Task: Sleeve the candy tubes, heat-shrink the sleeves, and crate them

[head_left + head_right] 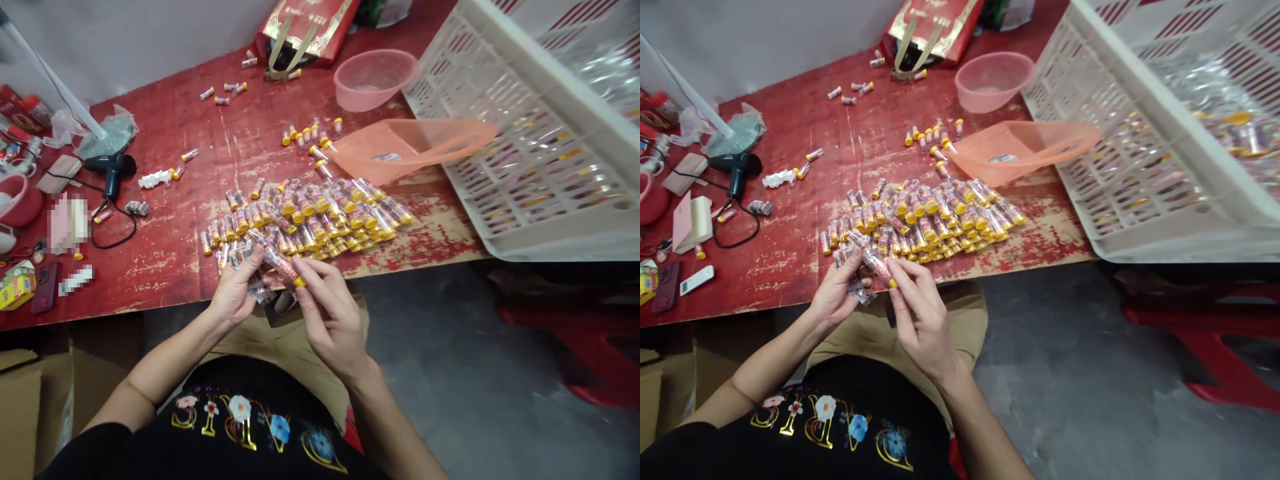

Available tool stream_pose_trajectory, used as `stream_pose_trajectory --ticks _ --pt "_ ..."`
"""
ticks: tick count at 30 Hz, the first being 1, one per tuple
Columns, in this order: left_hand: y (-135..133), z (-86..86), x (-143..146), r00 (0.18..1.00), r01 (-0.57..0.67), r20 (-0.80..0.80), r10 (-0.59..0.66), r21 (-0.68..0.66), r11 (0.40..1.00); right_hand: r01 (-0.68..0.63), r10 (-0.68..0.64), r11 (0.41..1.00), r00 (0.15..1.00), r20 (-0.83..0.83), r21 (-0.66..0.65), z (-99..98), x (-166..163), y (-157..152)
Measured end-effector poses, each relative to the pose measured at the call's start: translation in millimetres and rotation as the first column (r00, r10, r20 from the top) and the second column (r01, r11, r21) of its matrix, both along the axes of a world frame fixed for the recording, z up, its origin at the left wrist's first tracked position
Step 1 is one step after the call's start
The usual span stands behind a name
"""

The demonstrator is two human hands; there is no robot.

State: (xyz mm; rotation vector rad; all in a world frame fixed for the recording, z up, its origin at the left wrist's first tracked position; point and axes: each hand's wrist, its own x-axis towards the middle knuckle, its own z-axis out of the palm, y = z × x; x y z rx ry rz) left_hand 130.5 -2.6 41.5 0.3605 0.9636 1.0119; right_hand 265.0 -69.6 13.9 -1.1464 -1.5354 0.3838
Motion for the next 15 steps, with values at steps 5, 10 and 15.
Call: stream_pose_trajectory --ticks 5,10,15 --pt "-4 -4.4 -2 0.996 0.045 -0.082 -0.036 0.108 0.993 -0.003 -0.013 0.998 0.971 -0.237 -0.069 -9.2 -3 1" --pt "-13 -5.9 -1 0.981 0.057 -0.193 -0.019 0.190 0.980 0.023 -0.058 0.992 0.959 -0.276 -0.127 -11.4 -8 5" --pt "-17 -1.0 -6 0.972 0.149 -0.213 -0.104 0.205 0.967 0.037 -0.092 0.984 0.944 -0.318 -0.174 -7.9 -6 5"
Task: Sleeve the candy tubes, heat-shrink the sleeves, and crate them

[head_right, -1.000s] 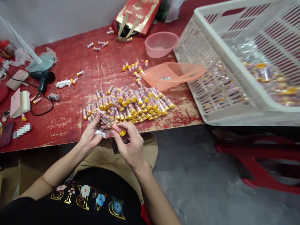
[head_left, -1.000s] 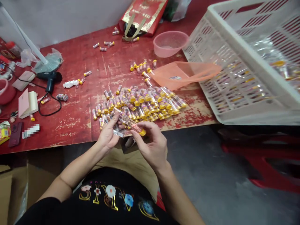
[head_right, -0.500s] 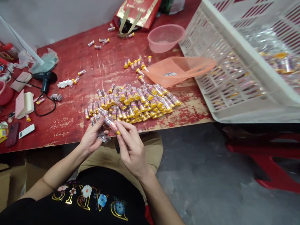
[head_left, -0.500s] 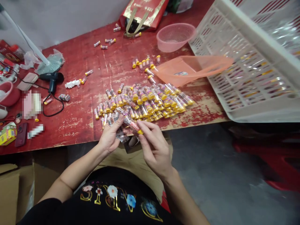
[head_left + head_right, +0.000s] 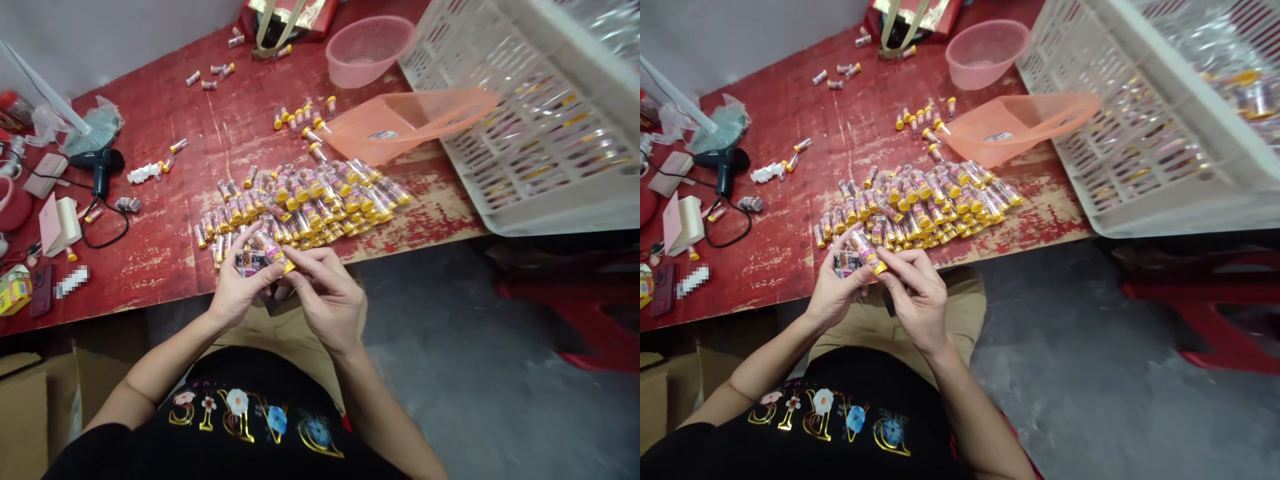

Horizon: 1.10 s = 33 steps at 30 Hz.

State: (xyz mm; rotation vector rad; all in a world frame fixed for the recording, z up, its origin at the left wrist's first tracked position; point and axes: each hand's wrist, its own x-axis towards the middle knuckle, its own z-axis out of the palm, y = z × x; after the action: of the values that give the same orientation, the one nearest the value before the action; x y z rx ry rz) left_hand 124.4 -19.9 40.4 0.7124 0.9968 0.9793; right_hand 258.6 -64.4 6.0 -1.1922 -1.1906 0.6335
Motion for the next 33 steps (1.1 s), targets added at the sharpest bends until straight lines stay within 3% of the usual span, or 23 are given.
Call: stream_pose_trajectory --ticks 4,11,26,29,33 --pt "1 2.4 -5 0.999 0.034 0.039 -0.032 -0.034 0.999 0.010 -0.011 0.999 0.999 0.030 0.038 -2.4 0 -3" --pt "-2 -0.6 -2 0.999 0.019 0.031 -0.020 0.017 1.000 0.221 -0.246 0.962 0.957 0.154 0.162 3.7 -8 -3" --pt "6 0.9 -8 0.996 -0.027 0.081 0.027 -0.006 1.000 0.150 -0.183 0.974 0.962 0.204 0.168 13.2 -15 6" --pt "24 2.7 -10 0.987 -0.094 0.131 0.094 -0.010 0.996 0.060 -0.091 0.986 0.977 0.194 0.158 22.6 -11 36" --pt "60 2.3 -25 0.943 -0.213 0.227 0.242 -0.143 0.967 -0.021 -0.015 0.993 0.955 0.298 0.114 25.4 -5 142"
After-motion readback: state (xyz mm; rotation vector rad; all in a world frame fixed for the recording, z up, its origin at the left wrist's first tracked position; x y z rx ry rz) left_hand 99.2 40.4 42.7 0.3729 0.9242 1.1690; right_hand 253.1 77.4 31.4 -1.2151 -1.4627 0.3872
